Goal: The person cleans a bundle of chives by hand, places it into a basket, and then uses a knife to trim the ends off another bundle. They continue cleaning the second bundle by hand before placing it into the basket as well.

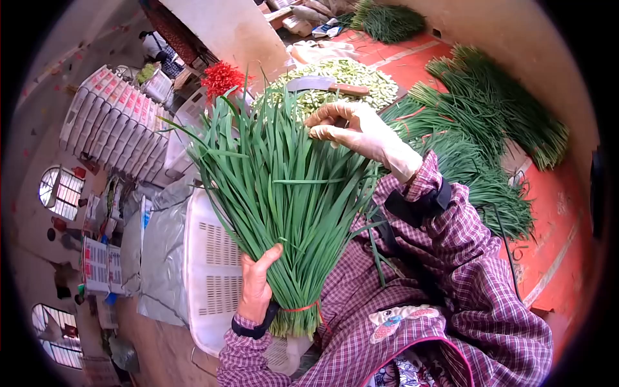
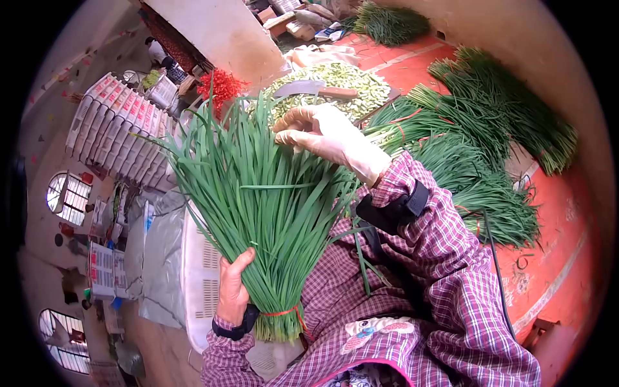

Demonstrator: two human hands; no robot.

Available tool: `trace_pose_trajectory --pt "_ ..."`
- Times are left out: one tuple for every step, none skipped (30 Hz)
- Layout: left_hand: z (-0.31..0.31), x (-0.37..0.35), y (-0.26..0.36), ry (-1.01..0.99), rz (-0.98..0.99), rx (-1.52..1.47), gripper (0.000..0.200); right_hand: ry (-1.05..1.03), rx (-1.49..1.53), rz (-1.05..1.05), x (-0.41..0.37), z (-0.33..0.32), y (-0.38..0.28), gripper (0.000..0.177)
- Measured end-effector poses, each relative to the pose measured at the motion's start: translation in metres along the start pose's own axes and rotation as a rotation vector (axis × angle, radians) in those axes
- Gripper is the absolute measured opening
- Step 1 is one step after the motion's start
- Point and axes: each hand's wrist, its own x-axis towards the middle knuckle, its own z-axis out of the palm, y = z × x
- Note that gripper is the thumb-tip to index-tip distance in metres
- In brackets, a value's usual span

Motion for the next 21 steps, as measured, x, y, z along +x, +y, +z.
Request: trace_pose_trajectory --pt "0.000 0.000 0.000 -0.004 -0.003 0.006 0.042 0.003 -0.041 -0.003 0.000 0.000 0.001 0.021" --pt "-0.001 0.001 0.000 -0.008 -0.005 0.011 0.041 0.005 -0.083 -0.007 0.001 0.000 0.002 0.021" --pt "0.001 0.000 0.001 -0.007 -0.003 0.011 0.041 0.004 -0.082 -0.008 0.001 0.000 0.002 0.021" --pt "0.005 -0.001 0.002 0.003 -0.007 -0.001 0.037 0.012 -0.062 -0.019 0.001 0.001 0.002 0.021" --pt "0.007 -0.001 0.003 0.013 -0.011 -0.014 0.032 0.019 -0.041 -0.029 0.001 0.002 0.003 0.021" --pt "0.008 -0.001 0.003 0.013 -0.010 -0.014 0.032 0.019 -0.042 -0.029 0.003 0.002 0.006 0.021" --pt "0.008 -0.001 0.003 0.015 -0.011 -0.005 0.032 0.024 -0.003 -0.058 0.006 0.001 0.013 0.021" --pt "0.008 -0.002 0.003 0.017 -0.012 0.005 0.032 0.029 0.035 -0.086 0.008 0.000 0.017 0.020" --pt "0.008 -0.002 0.003 0.017 -0.012 0.005 0.032 0.004 0.049 -0.087 0.008 -0.001 0.017 0.022" --pt "0.008 -0.001 0.003 0.015 -0.010 0.005 0.032 0.005 0.049 -0.086 0.007 -0.002 0.016 0.022" --pt "0.009 -0.001 0.002 0.013 -0.007 0.006 0.032 -0.018 0.040 -0.102 0.005 -0.003 0.015 0.024" --pt "0.009 -0.001 0.002 0.012 -0.007 0.006 0.032 -0.043 0.031 -0.118 0.004 -0.004 0.014 0.027" --pt "0.009 -0.001 0.002 0.012 -0.017 -0.004 0.032 -0.042 0.030 -0.118 0.003 -0.004 0.015 0.027" --pt "0.009 -0.001 0.001 0.011 -0.027 -0.013 0.031 -0.043 0.062 -0.110 0.002 -0.004 0.016 0.028" --pt "0.010 -0.001 0.002 0.011 -0.025 -0.014 0.031 -0.046 0.094 -0.102 0.001 -0.004 0.016 0.029" --pt "0.011 -0.001 0.002 0.016 -0.022 -0.009 0.031 -0.047 0.094 -0.103 0.000 -0.004 0.016 0.029" --pt "0.011 -0.001 0.002 0.021 -0.020 -0.005 0.031 -0.053 0.142 -0.122 -0.001 -0.005 0.017 0.030" --pt "0.011 -0.001 0.002 0.020 -0.020 -0.006 0.031 -0.059 0.190 -0.140 -0.003 -0.005 0.017 0.030" --pt "0.011 -0.001 0.002 0.018 -0.024 -0.006 0.031 -0.059 0.189 -0.139 -0.005 -0.005 0.017 0.030" --pt "0.011 -0.002 0.002 0.014 -0.028 -0.006 0.031 -0.040 0.189 -0.118 -0.007 -0.004 0.016 0.031" --pt "0.010 -0.001 0.002 0.014 -0.029 -0.006 0.031 -0.021 0.189 -0.096 -0.008 -0.004 0.016 0.032"
